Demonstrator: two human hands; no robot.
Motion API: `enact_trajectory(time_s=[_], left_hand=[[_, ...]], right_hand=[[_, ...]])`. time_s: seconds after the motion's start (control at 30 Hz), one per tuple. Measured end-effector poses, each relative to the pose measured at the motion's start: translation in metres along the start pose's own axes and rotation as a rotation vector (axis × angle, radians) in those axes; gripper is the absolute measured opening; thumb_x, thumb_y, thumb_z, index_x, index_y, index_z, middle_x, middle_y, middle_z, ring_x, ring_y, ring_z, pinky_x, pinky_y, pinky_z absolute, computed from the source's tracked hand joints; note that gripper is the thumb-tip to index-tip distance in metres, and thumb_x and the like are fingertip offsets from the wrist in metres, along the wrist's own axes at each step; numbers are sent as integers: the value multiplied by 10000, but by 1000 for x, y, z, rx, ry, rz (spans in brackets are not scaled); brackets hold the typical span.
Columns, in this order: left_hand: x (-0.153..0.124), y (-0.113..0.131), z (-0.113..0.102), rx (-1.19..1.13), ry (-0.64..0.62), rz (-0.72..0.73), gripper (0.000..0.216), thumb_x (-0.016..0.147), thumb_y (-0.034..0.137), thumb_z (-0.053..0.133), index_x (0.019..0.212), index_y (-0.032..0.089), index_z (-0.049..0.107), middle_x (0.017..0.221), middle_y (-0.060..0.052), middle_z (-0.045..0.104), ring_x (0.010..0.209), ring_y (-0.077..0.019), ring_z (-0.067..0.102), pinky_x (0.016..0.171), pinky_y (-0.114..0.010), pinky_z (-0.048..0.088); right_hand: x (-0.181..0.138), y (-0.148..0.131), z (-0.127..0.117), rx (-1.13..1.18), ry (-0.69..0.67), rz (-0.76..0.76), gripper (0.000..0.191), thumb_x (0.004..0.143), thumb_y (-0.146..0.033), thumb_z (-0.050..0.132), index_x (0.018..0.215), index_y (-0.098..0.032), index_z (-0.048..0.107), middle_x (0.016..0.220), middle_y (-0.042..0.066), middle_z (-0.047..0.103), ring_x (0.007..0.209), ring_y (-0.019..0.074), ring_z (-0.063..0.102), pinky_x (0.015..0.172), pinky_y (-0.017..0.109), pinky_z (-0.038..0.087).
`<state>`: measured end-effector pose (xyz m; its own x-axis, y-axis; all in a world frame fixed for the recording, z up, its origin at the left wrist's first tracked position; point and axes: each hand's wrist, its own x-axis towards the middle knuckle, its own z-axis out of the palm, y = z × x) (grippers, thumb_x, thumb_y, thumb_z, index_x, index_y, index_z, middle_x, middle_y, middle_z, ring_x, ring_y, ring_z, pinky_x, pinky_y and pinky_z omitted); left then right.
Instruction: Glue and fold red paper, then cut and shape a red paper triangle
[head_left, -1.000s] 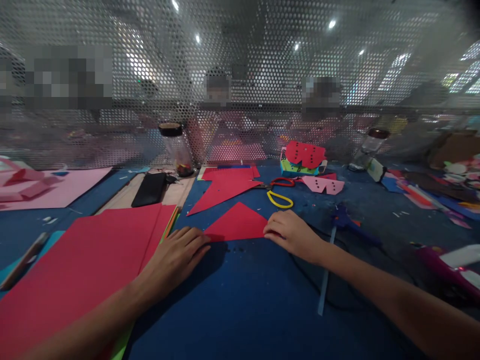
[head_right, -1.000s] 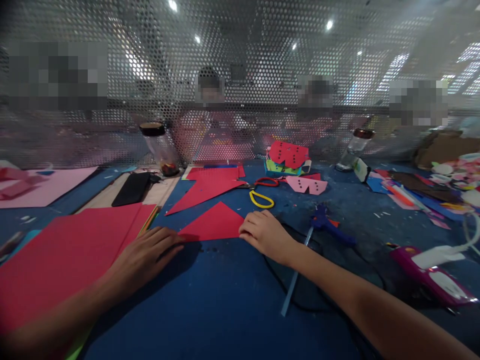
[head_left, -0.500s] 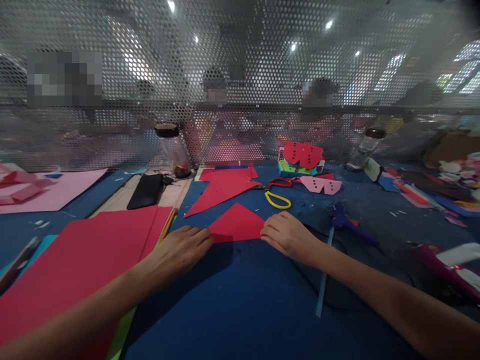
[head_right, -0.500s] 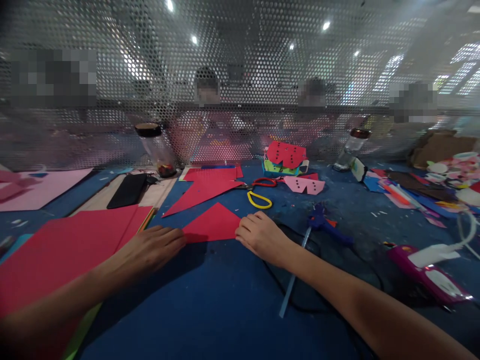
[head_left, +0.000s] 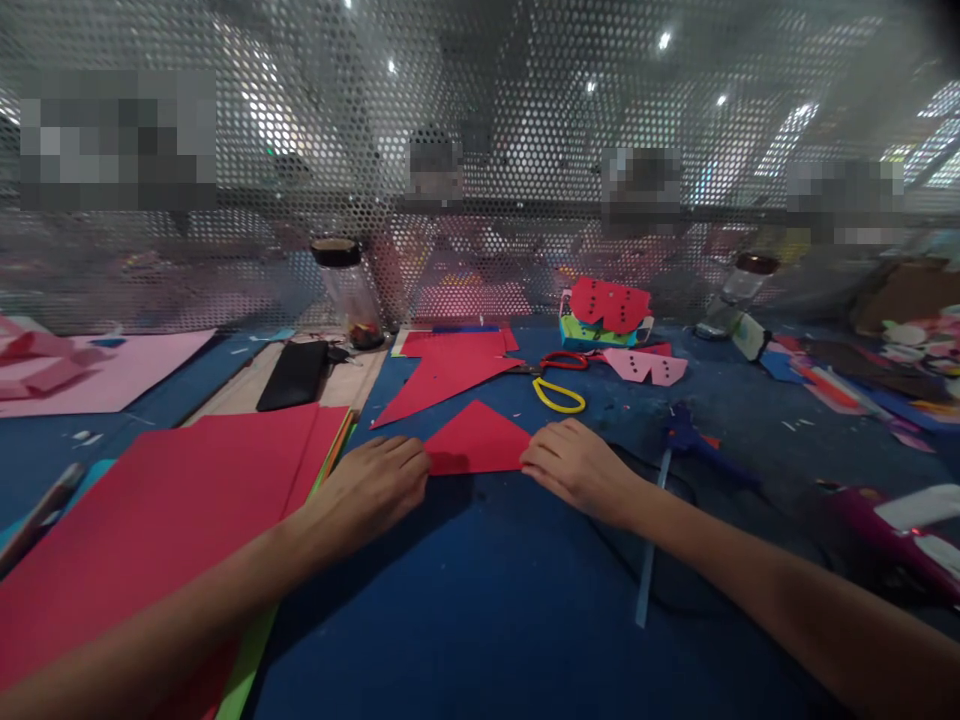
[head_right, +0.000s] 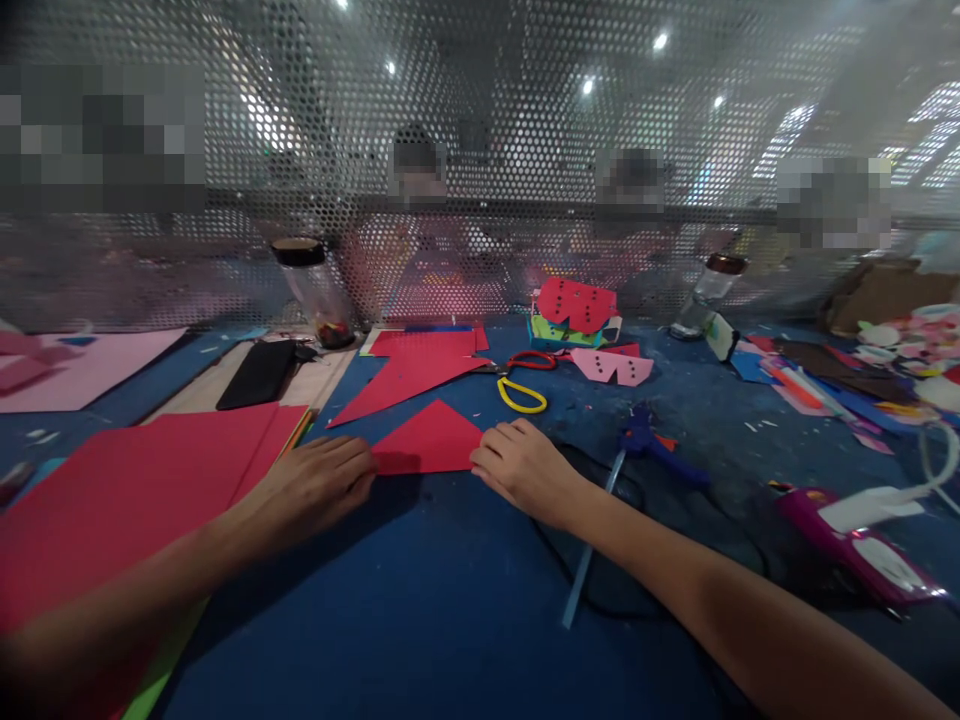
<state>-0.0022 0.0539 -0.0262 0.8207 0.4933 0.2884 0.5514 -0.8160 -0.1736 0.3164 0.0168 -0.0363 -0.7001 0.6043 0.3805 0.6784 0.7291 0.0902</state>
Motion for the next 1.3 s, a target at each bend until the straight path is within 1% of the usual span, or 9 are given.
enact_trajectory(time_s=[0.1,0.27,0.4,0.6,0.77,0.93,1.1,1.3], left_hand=[[-1,1,-1,-77,-16,-51,196,988,154,442,837,175,565,817,-32,584,780,-192,581,718,-342,437],[-3,1,0,-154,-46,-96,186,990,158,428,885,177,580,856,-43,592,827,-198,591,734,-347,450],[-5,1,0,-188,-75,-96,199,1007,167,418,895,178,583,877,-51,594,861,-207,590,752,-354,457],[-7,0,0,-255,-66,-88,208,1054,270,426,977,193,604,955,-56,620,916,-206,595,805,-352,476],[-7,-1,3,-258,-45,-71,251,1065,251,391,956,183,605,946,-61,628,907,-207,602,803,-357,474],[-7,-1,5,-285,-39,-89,248,1059,255,396,932,187,598,915,-54,619,868,-198,599,774,-337,472],[-7,0,4,-334,-28,-129,250,1052,257,402,916,183,599,906,-54,624,849,-193,589,765,-337,473],[-7,-1,3,-430,-50,-204,243,1034,270,443,888,192,622,897,-41,643,859,-193,604,784,-334,483]], right_hand=[[1,-1,-1,-10,-7,-18,162,1021,-217,512,1017,-165,665,965,75,673,906,210,563,803,350,359],[3,-1,-2,6,-11,-13,168,1009,-195,509,990,-165,673,933,69,666,878,206,557,789,351,359],[1,1,3,59,-7,1,146,1002,-202,524,972,-179,665,923,55,659,867,194,558,774,342,354],[1,2,5,99,0,22,165,1000,-185,509,934,-174,660,891,52,660,854,190,565,755,336,341],[1,0,2,119,-6,34,157,995,-177,513,938,-175,659,898,56,660,863,192,558,762,337,337],[0,-1,0,164,-28,58,129,1007,-244,547,985,-180,657,943,65,667,895,199,560,774,341,346],[1,-2,-1,155,-46,73,192,1036,-253,496,968,-175,658,941,65,667,889,199,562,767,341,341],[2,-2,-3,207,-65,123,196,1041,-260,495,945,-176,644,925,52,665,883,188,566,772,336,328]])
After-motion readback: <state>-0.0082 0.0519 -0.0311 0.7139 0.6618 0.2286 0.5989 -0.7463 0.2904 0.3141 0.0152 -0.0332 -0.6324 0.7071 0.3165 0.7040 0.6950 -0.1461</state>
